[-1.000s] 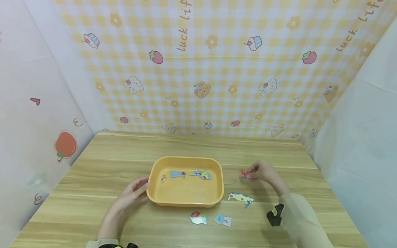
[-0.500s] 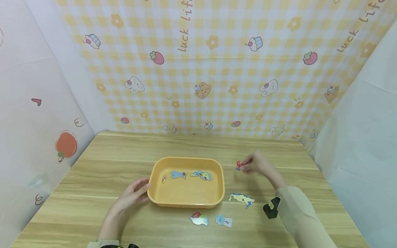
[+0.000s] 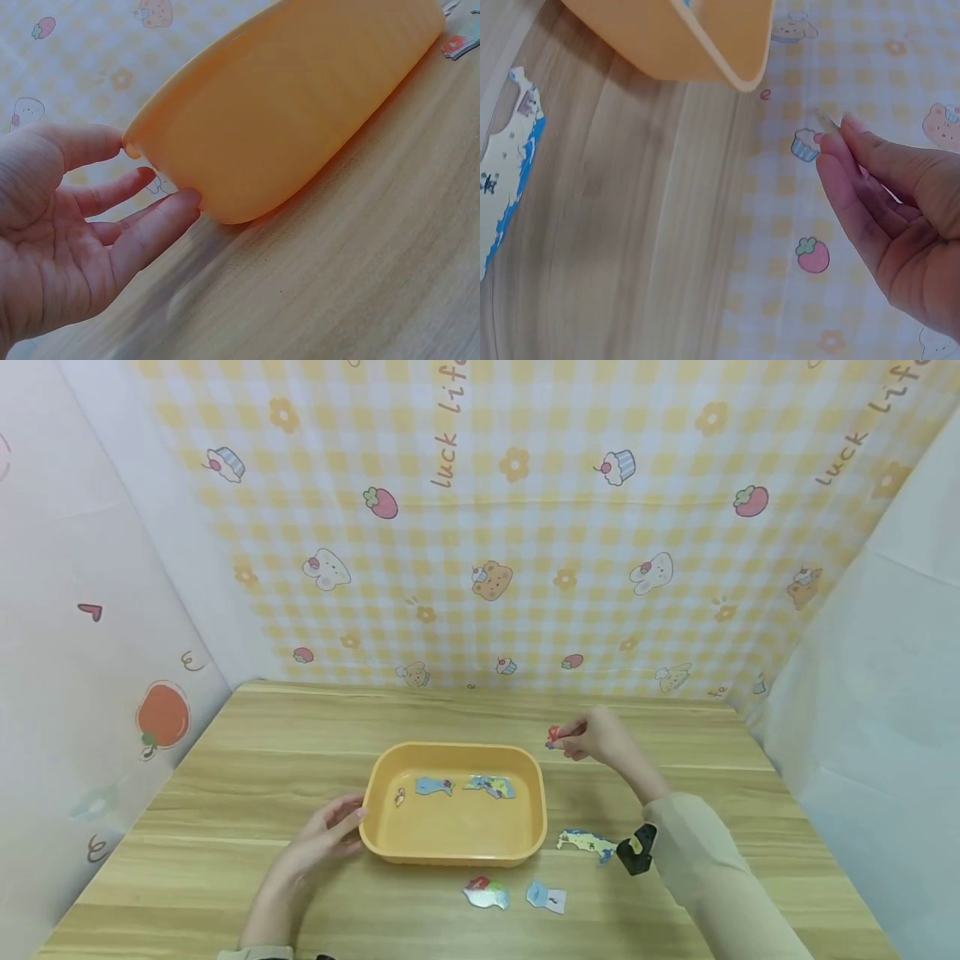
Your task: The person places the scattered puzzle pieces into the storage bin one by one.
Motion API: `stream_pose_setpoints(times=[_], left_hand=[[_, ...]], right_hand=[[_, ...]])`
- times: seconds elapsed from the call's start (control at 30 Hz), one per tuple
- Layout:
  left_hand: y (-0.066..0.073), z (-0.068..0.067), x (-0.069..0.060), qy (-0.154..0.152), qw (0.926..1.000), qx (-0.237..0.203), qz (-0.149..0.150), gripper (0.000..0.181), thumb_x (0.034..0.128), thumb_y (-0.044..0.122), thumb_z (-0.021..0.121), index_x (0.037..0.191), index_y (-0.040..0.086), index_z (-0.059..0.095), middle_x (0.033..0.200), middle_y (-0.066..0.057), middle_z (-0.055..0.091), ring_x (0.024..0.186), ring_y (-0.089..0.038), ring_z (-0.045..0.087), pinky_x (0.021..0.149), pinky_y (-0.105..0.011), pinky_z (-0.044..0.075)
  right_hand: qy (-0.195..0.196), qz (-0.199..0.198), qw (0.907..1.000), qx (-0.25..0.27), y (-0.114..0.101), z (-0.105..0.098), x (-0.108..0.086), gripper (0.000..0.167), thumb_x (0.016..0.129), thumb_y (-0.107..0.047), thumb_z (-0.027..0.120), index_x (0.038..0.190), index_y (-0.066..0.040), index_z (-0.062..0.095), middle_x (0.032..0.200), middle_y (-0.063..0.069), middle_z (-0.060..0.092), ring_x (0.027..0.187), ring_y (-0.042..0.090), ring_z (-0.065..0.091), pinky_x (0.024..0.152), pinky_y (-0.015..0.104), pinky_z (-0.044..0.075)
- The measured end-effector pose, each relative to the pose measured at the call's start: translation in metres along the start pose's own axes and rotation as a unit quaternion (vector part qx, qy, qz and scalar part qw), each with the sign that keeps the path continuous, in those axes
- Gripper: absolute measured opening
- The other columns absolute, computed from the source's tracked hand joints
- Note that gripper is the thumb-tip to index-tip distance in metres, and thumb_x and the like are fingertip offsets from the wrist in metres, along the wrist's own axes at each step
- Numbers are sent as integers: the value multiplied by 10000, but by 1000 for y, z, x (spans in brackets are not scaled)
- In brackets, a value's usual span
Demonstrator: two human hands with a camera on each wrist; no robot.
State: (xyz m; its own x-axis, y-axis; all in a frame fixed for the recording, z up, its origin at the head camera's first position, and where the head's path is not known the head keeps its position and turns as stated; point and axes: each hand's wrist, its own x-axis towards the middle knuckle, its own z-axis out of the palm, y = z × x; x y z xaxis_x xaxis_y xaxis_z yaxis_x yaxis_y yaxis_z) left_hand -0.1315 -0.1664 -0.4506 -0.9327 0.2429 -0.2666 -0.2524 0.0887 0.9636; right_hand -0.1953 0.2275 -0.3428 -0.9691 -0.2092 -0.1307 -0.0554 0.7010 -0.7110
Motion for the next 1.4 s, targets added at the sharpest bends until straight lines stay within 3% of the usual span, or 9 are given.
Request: stream_pose_setpoints(times=[0.3,0.57,0.67,0.83,1.0,1.4], left_hand=[[0,-1,0,61,10000,11,16,503,928,213,521,1329,-45,362,1332,-268,408,1053,-217,554,870,-350,540],[1,0,0,121,9999,18,29,495,928,216,521,1317,-50,372,1323,-268,419,1042,-210,559,867,-346,540],[0,0,1,108,9999,12,19,501,926,224,525,1316,-51,372,1326,-270,416,1038,-208,562,867,-344,541],[0,0,0,98,10000,-13,-7,512,923,229,531,1318,-53,368,1326,-274,413,1032,-206,563,863,-340,542],[1,0,0,47,10000,-37,15,523,919,240,539,1319,-51,368,1323,-273,418,1020,-197,570,861,-337,543],[0,1,-3,96,9999,-73,37,521,919,237,539,1322,-46,369,1322,-272,426,1039,-214,570,861,-342,544]], right_hand=[[58,-297,9995,27,-16,11,7,218,816,-70,663,943,106,655,846,237,688,683,244,676,595,271,584],[-201,-645,9976,135,-31,23,15,193,794,-96,690,883,75,681,781,170,706,660,240,676,595,305,587],[-362,-798,9960,152,-36,27,17,180,786,-108,701,856,57,690,751,145,708,622,178,668,572,281,583],[-521,-651,9964,157,-40,37,27,135,786,-29,679,865,80,681,785,205,698,631,191,665,583,277,584],[-646,-817,9946,24,-45,45,32,138,790,-21,671,868,92,677,792,221,693,646,258,665,577,296,585],[-1066,-925,9900,-27,-62,69,37,117,779,-51,685,851,41,695,796,162,706,641,223,660,590,310,586]])
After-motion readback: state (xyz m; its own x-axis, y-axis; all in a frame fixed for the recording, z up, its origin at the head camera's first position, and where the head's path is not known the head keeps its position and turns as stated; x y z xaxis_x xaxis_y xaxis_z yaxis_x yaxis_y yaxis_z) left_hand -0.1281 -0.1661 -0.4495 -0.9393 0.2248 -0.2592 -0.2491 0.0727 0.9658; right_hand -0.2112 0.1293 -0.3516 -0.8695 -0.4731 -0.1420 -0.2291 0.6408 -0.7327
